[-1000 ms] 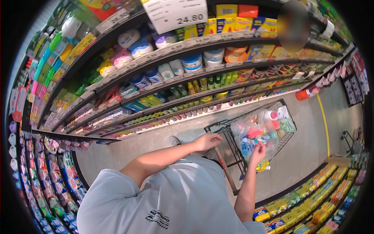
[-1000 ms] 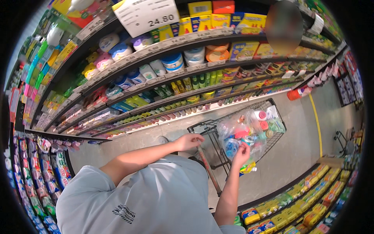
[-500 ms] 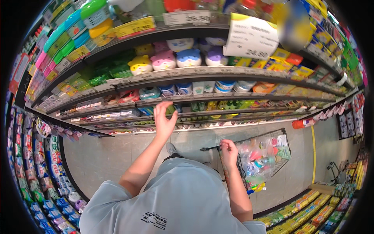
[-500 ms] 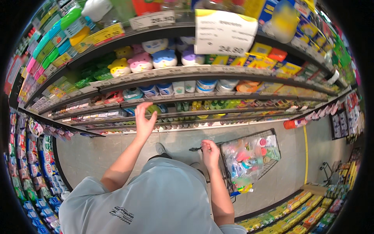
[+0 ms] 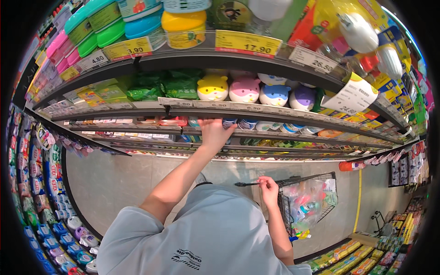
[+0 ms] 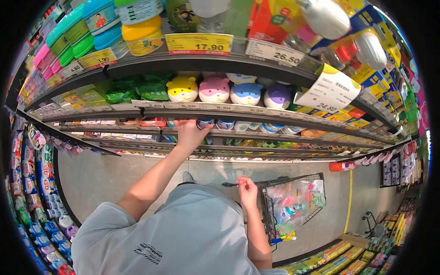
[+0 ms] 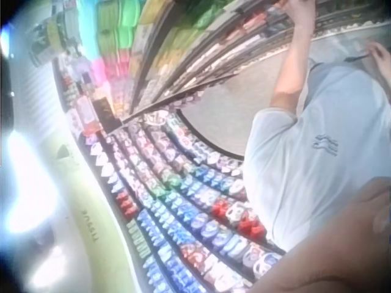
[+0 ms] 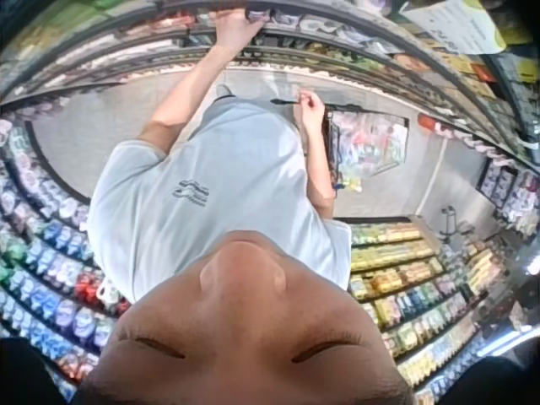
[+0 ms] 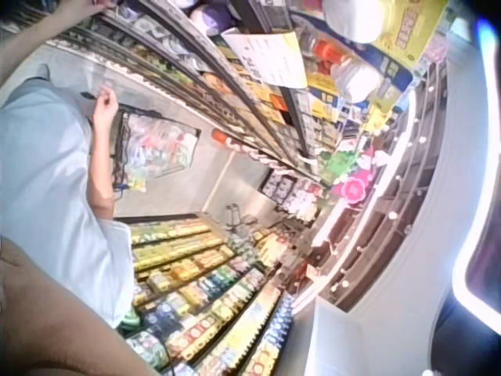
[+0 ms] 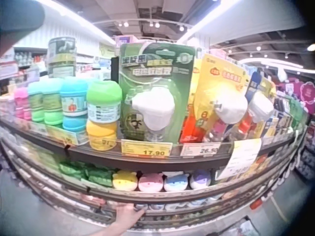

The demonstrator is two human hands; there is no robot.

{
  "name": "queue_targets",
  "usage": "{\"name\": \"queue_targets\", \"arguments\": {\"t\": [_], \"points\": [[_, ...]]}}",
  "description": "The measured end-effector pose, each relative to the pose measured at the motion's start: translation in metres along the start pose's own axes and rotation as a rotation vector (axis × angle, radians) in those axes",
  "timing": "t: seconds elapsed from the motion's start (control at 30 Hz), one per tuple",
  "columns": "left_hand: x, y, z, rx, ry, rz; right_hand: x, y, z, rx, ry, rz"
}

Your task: Picking up various toiletry items from a supermarket shelf and placing them into a shopping cart.

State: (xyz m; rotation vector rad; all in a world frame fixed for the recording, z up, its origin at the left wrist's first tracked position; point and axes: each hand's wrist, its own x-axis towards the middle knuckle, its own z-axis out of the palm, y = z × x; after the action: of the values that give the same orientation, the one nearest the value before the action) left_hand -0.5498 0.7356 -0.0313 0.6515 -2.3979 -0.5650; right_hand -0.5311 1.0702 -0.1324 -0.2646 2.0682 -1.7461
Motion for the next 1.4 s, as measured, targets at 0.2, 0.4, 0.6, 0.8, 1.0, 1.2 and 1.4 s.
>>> {"name": "queue_targets", "arguments": {"t": [0.2, 0.4, 0.6, 0.8, 1.0, 1.2, 1.4], "points": [[0.003, -0.007, -0.003, -0.109, 0.064, 0.054, 0.001, 0.002, 0.003, 0.011, 0.042, 0.027], [-0.022, -0.031, -0.013, -0.41, 0.338, 0.306, 0.001, -0.007, 0.006, 0.006, 0.044, 0.029], [-0.041, -0.012, -0.042, -0.613, 0.298, 0.389, -0.014, -0.028, 0.008, 0.059, 0.017, 0.004], [-0.087, 0.017, -0.039, -1.485, -0.358, -0.577, -0.024, -0.081, 0.005, 0.28, -0.177, -0.117], [-0.114, 0.066, -0.018, -1.294, -0.673, -0.419, -0.032, -0.094, -0.007, 0.304, -0.259, -0.089], [-0.146, 0.106, -0.008, -1.151, -0.949, -0.26, -0.071, -0.091, -0.044, 0.372, -0.237, -0.008], [-0.189, 0.151, 0.017, -1.081, -1.168, -0.142, -0.11, -0.041, -0.075, 0.49, -0.037, -0.142]]}}
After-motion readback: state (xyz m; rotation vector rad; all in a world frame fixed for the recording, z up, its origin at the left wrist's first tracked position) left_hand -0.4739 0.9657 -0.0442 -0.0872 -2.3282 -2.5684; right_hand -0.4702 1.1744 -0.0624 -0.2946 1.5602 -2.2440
